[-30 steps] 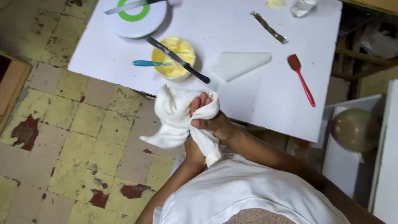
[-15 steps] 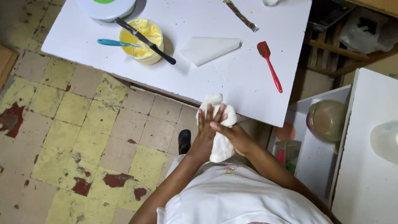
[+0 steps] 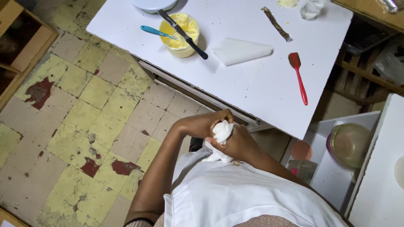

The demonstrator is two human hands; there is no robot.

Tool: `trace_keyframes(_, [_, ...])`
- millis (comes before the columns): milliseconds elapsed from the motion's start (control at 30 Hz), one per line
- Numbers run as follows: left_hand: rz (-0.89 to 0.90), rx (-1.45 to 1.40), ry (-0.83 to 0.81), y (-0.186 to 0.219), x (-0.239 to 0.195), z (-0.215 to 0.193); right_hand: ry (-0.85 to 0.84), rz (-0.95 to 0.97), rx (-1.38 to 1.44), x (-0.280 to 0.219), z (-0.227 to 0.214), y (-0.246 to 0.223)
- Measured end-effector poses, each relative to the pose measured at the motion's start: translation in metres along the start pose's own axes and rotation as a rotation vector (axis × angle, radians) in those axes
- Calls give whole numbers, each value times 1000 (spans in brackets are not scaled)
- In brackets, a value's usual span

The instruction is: Stirring melted chocolate in a bowl using a spatula at a bakery workstation

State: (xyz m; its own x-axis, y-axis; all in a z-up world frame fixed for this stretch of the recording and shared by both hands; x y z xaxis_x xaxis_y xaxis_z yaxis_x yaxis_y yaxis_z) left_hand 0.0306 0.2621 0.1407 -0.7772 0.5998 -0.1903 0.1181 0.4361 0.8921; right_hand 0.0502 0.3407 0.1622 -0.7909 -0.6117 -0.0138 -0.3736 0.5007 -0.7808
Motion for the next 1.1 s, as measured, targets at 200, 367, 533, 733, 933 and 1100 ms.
trace_keyframes(200, [427,-628,960,55,-53,-120,-86,-307,283,16,42,-19])
trace_keyframes(367, [382,-531,1108,92,-49,-99,207,-402,-40,27,4,-42])
trace_keyframes(533, [504,-1532,532,78,-21,-47,501,-243,694,48,-44,-25])
trace_keyframes(733, [127,-953,421,37,2,-3,608,248,806,41,-49,25])
trace_keyframes(933, [366,114,880,49,-31,-22,359,195,992,46,-14,3])
trace_keyframes(1100, [416,240,1108,-23,-42,-10,-233,99,725,35,55,28])
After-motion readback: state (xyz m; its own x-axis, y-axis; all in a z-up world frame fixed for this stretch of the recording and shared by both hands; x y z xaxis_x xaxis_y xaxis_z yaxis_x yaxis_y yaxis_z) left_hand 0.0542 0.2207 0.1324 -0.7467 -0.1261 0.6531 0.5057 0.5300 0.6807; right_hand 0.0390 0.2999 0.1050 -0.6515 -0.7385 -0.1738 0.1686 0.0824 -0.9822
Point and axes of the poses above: each hand's wrist, its own x-axis towards the middle knuckle, its own z-axis out of the palm, y = z × x, the point moved 10 cm from there along x, towards the middle knuckle, and after that the axes turned 12 degrees about -z, right-handed, at the moved point
